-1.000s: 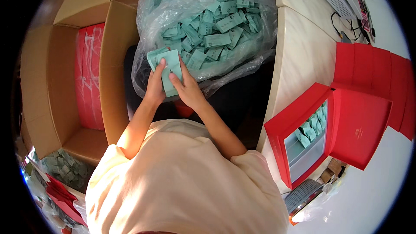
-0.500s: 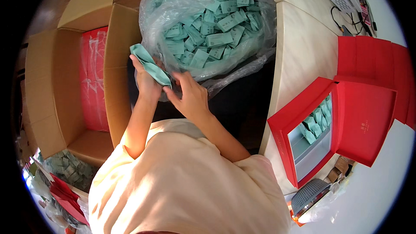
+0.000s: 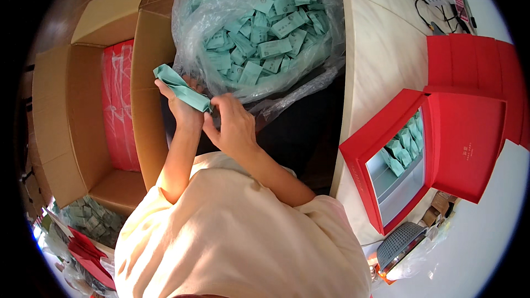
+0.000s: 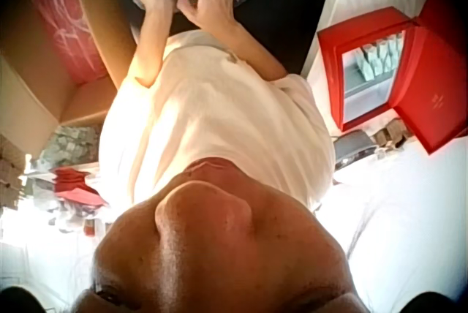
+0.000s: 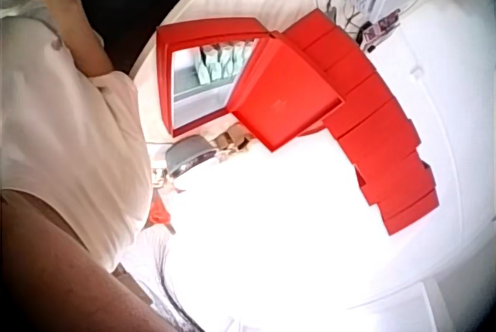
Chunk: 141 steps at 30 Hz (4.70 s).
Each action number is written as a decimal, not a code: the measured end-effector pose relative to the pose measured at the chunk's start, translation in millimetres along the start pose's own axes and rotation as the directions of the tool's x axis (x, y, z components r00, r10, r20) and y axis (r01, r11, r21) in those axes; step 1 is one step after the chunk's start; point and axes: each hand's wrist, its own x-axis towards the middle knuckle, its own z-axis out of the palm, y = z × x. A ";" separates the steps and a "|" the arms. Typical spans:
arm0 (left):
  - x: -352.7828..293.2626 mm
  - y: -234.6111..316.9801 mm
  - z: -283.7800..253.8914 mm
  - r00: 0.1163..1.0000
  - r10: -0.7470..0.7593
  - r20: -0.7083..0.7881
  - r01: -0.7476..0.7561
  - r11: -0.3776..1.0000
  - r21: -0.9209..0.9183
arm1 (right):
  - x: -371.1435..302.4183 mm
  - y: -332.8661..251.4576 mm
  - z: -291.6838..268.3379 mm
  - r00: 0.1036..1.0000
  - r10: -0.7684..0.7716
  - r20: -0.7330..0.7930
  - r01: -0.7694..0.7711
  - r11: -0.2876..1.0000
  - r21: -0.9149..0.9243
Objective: The person takes small light-green packets from a large plastic bag and places them into red rectangular boxes. They arrange the packets neatly inside the boxes, close the lids, and stack the completed boxes on a table.
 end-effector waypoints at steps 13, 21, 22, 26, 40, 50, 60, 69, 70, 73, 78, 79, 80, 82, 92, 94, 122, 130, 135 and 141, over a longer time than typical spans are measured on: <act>-25.8 17.7 32.5 0.867 -0.252 0.429 0.136 0.949 0.284 | 31.1 43.0 -22.6 0.463 0.491 0.738 -0.877 0.134 0.461; -8.3 20.4 29.7 0.971 -0.186 0.148 0.148 0.960 0.237 | 11.8 18.0 -12.5 0.995 0.060 0.079 -0.066 0.995 0.073; -7.9 21.2 28.4 0.958 -0.239 0.158 0.197 0.950 0.244 | 11.9 19.3 -12.2 0.993 -0.059 0.105 0.056 0.998 0.034; -8.3 11.8 19.9 0.910 -0.369 0.188 0.300 0.900 0.316 | 10.3 24.8 -5.7 0.950 -0.264 0.167 0.266 0.964 0.009; 8.0 2.5 -19.7 0.850 -0.504 0.150 0.407 0.811 0.420 | 43.5 225.4 29.0 0.869 0.390 0.305 -0.206 0.846 -0.492; 27.5 -24.6 -29.6 0.726 -0.655 0.210 0.597 0.752 0.279 | 21.6 114.6 -3.1 1.000 0.024 -0.010 -0.024 1.000 0.014; 38.6 -20.9 -47.2 0.832 -0.512 0.214 0.434 0.841 0.323 | 44.9 180.9 47.4 0.822 0.524 0.224 -0.557 0.821 0.127; 33.1 -11.0 -50.6 0.880 -0.442 0.174 0.379 0.875 0.302 | 34.2 227.3 68.8 0.760 0.508 0.405 -0.367 0.851 -0.376; 34.6 -11.4 -51.9 0.878 -0.442 0.186 0.376 0.875 0.303 | 30.3 221.1 63.6 0.857 0.405 0.318 -0.309 0.898 -0.312; 35.6 -12.9 -54.4 0.875 -0.438 0.208 0.370 0.880 0.297 | 25.0 186.6 32.8 0.903 0.380 0.202 -0.336 0.915 -0.222; 33.3 -14.4 -53.2 0.888 -0.425 0.175 0.344 0.867 0.360 | 42.8 110.2 -36.0 0.972 0.059 0.226 -0.017 0.983 -0.183; 36.8 -15.0 -56.0 0.855 -0.453 0.254 0.364 0.871 0.329 | 45.9 99.9 -46.7 0.957 0.019 0.291 0.030 0.986 -0.163; 33.6 -13.8 -52.2 0.817 -0.498 0.290 0.394 0.850 0.350 | 47.7 90.0 -53.9 0.935 -0.019 0.354 0.073 0.988 -0.140; 24.4 -10.8 -41.7 0.732 -0.581 0.355 0.443 0.802 0.400 | 47.3 72.3 -51.6 0.932 -0.010 0.361 0.010 1.000 0.003; -35.7 -19.6 -9.0 0.857 -0.270 0.439 0.175 0.953 0.246 | 14.2 37.4 -16.4 0.817 0.537 0.213 -0.566 0.672 0.477; -38.1 -23.8 -10.5 0.867 -0.136 0.479 0.042 0.978 0.202 | 4.2 39.6 -33.3 0.697 0.511 0.503 -0.696 0.312 0.647; -138.2 -49.2 67.7 0.286 -0.299 0.911 -0.650 0.638 0.413 | -90.1 -11.0 -314.7 0.873 0.251 -0.417 -0.486 0.399 -0.777; -124.3 -62.4 50.8 0.373 -0.445 0.814 -0.511 0.633 0.581 | -96.7 -48.8 -342.1 0.796 0.319 -0.514 -0.592 0.589 -0.551; -111.4 -65.2 41.3 0.440 -0.511 0.739 -0.411 0.617 0.671 | -72.0 -53.6 -311.5 0.464 -0.117 -0.878 -0.524 0.763 -0.379; -87.7 -51.4 29.8 0.477 -0.467 0.745 -0.405 0.636 0.657 | 4.6 -1.9 -139.8 0.895 -0.280 -0.349 0.178 0.939 -0.296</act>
